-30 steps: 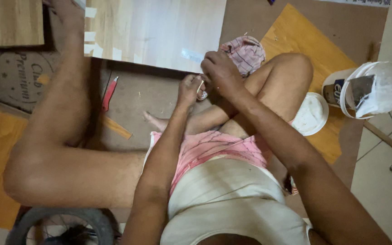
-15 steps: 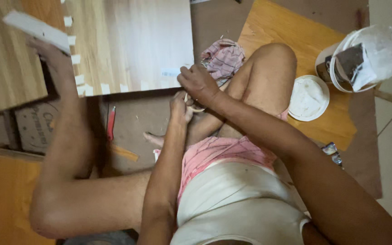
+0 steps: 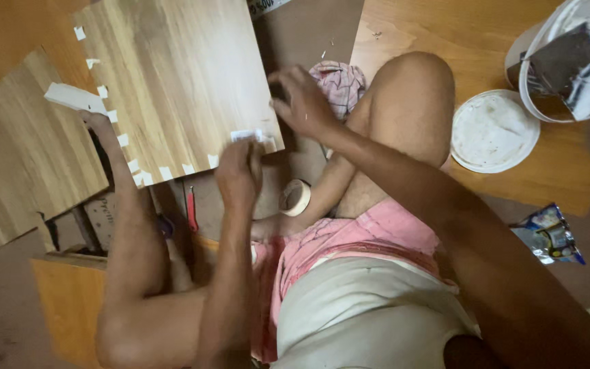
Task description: The person sits on the floor and applies masking tape to the edges of a rectangular wooden board. They tear pieces of tape and press them along the sides, then use a metal file to smooth the taped edges and a cloth to wipe the surface.
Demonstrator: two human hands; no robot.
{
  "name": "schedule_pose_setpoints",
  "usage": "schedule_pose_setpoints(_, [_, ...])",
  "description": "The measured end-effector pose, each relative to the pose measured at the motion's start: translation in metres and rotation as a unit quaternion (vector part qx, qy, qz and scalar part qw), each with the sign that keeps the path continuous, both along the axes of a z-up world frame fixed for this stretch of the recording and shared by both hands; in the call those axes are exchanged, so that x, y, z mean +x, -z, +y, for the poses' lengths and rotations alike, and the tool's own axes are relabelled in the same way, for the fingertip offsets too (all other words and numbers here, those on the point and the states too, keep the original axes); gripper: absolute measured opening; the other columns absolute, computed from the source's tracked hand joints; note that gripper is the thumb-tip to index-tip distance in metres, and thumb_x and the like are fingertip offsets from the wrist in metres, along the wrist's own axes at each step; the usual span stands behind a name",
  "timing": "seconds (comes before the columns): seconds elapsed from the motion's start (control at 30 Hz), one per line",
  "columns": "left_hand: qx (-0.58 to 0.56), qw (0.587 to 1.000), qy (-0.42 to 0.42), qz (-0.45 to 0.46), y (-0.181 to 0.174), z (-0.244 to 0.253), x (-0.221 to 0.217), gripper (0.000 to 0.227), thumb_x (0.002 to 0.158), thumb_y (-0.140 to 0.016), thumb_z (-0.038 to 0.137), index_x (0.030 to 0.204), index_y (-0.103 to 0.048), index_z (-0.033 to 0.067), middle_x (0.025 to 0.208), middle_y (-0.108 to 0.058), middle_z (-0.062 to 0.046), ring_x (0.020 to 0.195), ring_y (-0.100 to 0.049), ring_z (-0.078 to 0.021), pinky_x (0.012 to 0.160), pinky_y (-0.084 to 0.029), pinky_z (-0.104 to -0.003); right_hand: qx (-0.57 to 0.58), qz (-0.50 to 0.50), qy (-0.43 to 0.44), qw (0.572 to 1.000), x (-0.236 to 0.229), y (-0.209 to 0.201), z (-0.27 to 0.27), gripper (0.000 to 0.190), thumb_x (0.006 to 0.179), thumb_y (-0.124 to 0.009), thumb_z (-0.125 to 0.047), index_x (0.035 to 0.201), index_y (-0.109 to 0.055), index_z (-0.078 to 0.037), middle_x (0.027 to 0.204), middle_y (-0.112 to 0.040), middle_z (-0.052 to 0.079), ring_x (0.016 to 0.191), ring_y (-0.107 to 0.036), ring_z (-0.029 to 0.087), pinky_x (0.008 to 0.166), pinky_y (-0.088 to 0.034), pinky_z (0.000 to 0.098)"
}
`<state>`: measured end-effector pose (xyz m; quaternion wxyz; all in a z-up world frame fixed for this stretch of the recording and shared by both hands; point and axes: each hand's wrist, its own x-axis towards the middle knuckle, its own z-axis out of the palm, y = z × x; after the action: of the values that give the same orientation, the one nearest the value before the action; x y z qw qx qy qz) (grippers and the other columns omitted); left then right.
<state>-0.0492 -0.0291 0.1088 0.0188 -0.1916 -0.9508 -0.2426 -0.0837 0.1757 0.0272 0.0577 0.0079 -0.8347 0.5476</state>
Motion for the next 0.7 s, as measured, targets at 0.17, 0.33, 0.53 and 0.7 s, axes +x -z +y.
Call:
schedule_pose_setpoints(0.17, [-0.046, 0.991, 0.095, 0.079, 0.035, 0.042, -0.112, 0.030, 0.099, -0.068, 0.007, 0.128, -0.070, 0.0006, 0.142, -0.063, -0.022, 0.135, -0.054, -0.0434, 0.110, -0.046, -0.049, -0.217, -0.103, 0.026, 0.970, -0.051, 0.035, 0.004, 0.056, 0.096, -0.072, -0.020, 0.145, -0.049, -0.004, 0.123, -0.066, 0.010, 0.106, -0.069, 0.021, 0.093, -0.056, 0.0342])
schedule_pose_setpoints(0.33, [-0.051, 0.993, 0.095, 0.056, 0.060, 0.062, -0.174, 0.031, 0.101, -0.067, 0.005, 0.131, -0.069, 0.0024, 0.147, -0.061, -0.019, 0.141, -0.050, -0.0445, 0.116, -0.045, -0.048, -0.148, -0.175, 0.045, 0.972, -0.053, 0.046, -0.011, 0.049, 0.092, -0.077, -0.020, 0.137, -0.062, -0.005, 0.108, -0.070, 0.008, 0.094, -0.069, 0.018, 0.085, -0.058, 0.0313])
schedule_pose_setpoints(0.53, [-0.084, 0.991, 0.088, 0.052, 0.055, 0.085, -0.226, 0.030, 0.103, -0.064, 0.004, 0.132, -0.067, 0.0006, 0.147, -0.060, -0.020, 0.140, -0.050, -0.0453, 0.115, -0.046, -0.047, -0.286, -0.188, 0.030, 0.939, -0.060, 0.036, -0.010, 0.056, 0.088, -0.075, -0.006, 0.140, -0.055, 0.000, 0.111, -0.062, 0.010, 0.090, -0.069, 0.017, 0.080, -0.059, 0.0300])
schedule_pose_setpoints(0.7, [-0.123, 0.984, 0.109, 0.068, 0.051, 0.094, -0.246, 0.033, 0.101, -0.063, 0.003, 0.133, -0.066, -0.0024, 0.147, -0.058, -0.022, 0.140, -0.049, -0.0466, 0.117, -0.044, -0.048, -0.279, -0.196, 0.028, 0.939, -0.052, 0.036, -0.016, 0.053, 0.088, -0.075, -0.007, 0.138, -0.057, 0.001, 0.113, -0.062, 0.011, 0.093, -0.068, 0.018, 0.082, -0.059, 0.0314])
